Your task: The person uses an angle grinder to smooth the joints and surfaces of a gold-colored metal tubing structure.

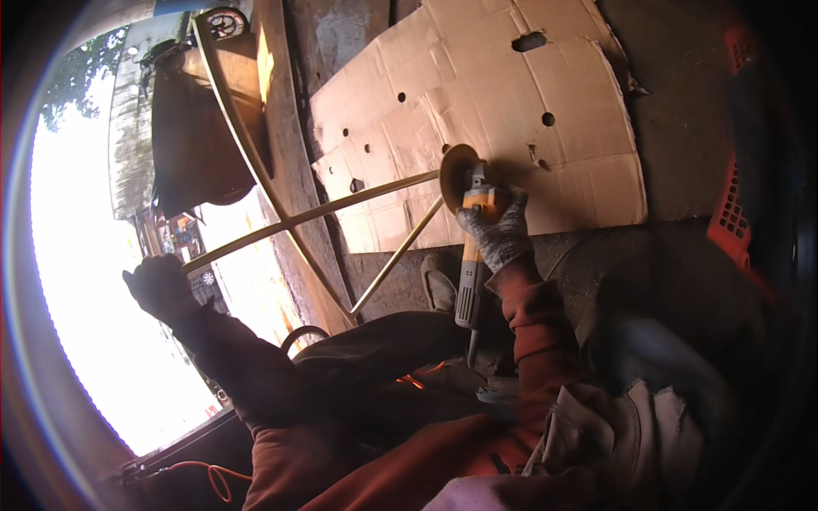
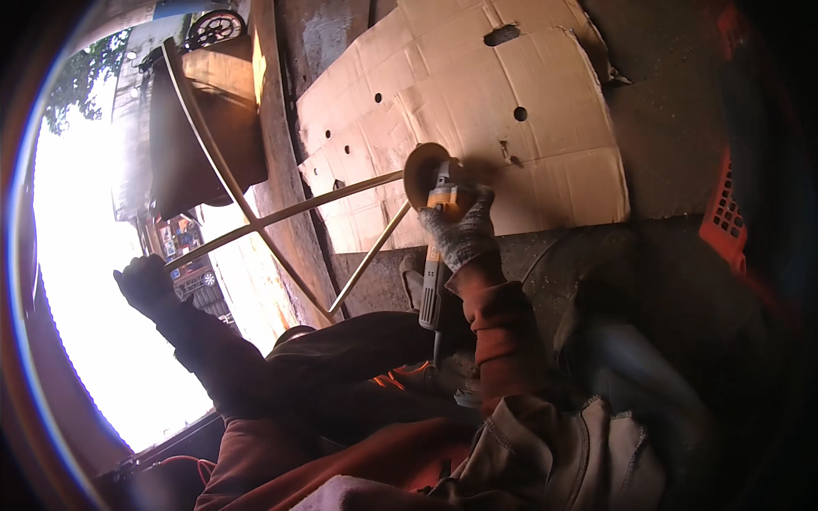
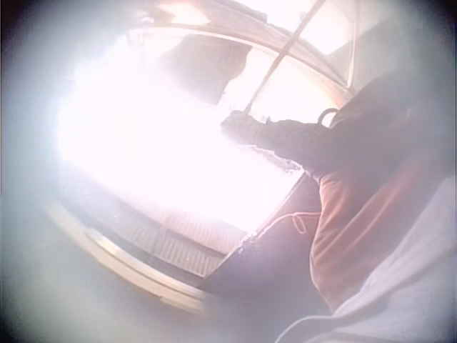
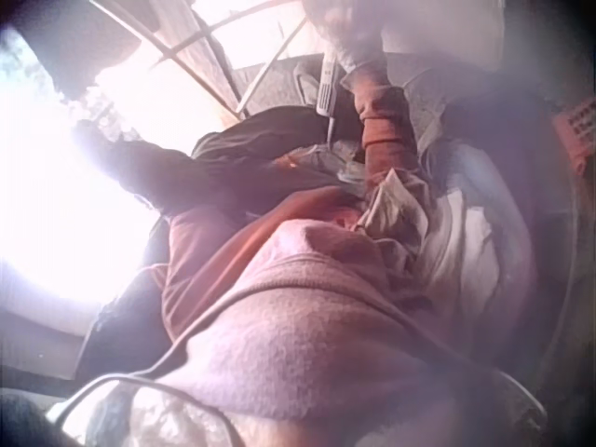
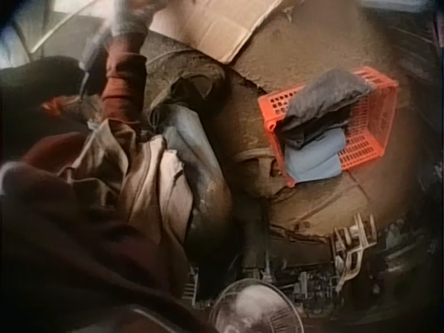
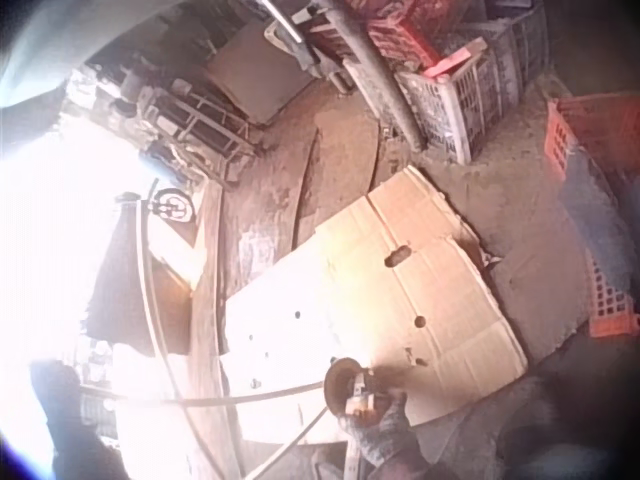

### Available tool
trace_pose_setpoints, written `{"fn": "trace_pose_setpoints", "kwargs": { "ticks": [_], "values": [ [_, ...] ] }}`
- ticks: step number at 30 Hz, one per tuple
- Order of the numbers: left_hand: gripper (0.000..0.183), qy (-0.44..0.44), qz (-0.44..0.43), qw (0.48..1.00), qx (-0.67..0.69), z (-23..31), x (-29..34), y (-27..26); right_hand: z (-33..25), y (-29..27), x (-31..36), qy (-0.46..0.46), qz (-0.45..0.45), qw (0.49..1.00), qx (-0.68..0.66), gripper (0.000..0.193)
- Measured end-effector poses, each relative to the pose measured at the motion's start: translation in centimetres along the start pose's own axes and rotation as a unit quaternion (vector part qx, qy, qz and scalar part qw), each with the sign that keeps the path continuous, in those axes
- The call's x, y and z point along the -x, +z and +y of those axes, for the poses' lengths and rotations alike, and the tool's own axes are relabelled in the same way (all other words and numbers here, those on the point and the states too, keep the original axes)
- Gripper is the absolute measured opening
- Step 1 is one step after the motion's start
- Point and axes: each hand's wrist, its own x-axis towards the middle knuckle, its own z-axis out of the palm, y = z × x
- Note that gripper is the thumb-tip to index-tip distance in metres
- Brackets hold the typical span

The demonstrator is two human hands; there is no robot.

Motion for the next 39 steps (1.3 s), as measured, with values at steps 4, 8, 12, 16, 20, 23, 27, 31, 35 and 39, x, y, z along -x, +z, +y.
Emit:
{"fn": "trace_pose_setpoints", "kwargs": {
  "ticks": [4, 8, 12, 16, 20, 23, 27, 31, 35, 39],
  "values": [
    [0.021, 0.009, 0.092, 0.996, 0.008, -1.6, -0.5, -0.8, -2.8, 1.9, 2.6, -0.042, -0.05, 0.995, -0.077, 0.076],
    [0.02, -0.046, 0.105, 0.993, 0.035, -1.5, 0.8, -5.1, -4.5, 5.5, 7.1, -0.243, -0.13, 0.956, 0.099, 0.075],
    [0.022, -0.034, 0.157, 0.987, 0.028, -2.0, 1.8, -3.4, -7.9, 6.9, 11.9, -0.273, -0.259, 0.915, 0.143, 0.063],
    [0.022, -0.034, 0.204, 0.976, 0.071, -2.3, 2.6, -2.9, -7.1, 7.3, 12.9, -0.313, -0.269, 0.886, 0.21, 0.054],
    [0.024, -0.037, 0.208, 0.976, 0.048, -1.6, 2.2, -3.4, -5.2, 5.7, 10.1, -0.167, -0.164, 0.972, -0.022, 0.064],
    [0.023, -0.065, 0.185, 0.979, 0.06, -1.7, 2.5, -4.4, -5.3, 3.6, 7.6, -0.078, -0.141, 0.986, -0.036, 0.07],
    [0.024, -0.071, 0.195, 0.976, 0.061, -3.1, 2.7, -5.0, -4.4, 6.0, 9.1, -0.212, -0.18, 0.96, 0.022, 0.075],
    [0.027, -0.066, 0.222, 0.969, 0.089, -1.7, 3.1, -4.1, -6.7, 8.5, 12.5, -0.437, -0.197, 0.854, 0.203, 0.077],
    [0.026, -0.06, 0.204, 0.975, 0.07, -3.1, 2.9, -4.3, -8.1, 7.2, 12.4, -0.382, -0.195, 0.897, 0.105, 0.075],
    [0.008, -0.041, 0.182, 0.797, 0.574, -3.2, 2.6, -1.4, -5.7, 5.3, 8.9, -0.069, -0.154, 0.983, -0.069, 0.075]
  ]
}}
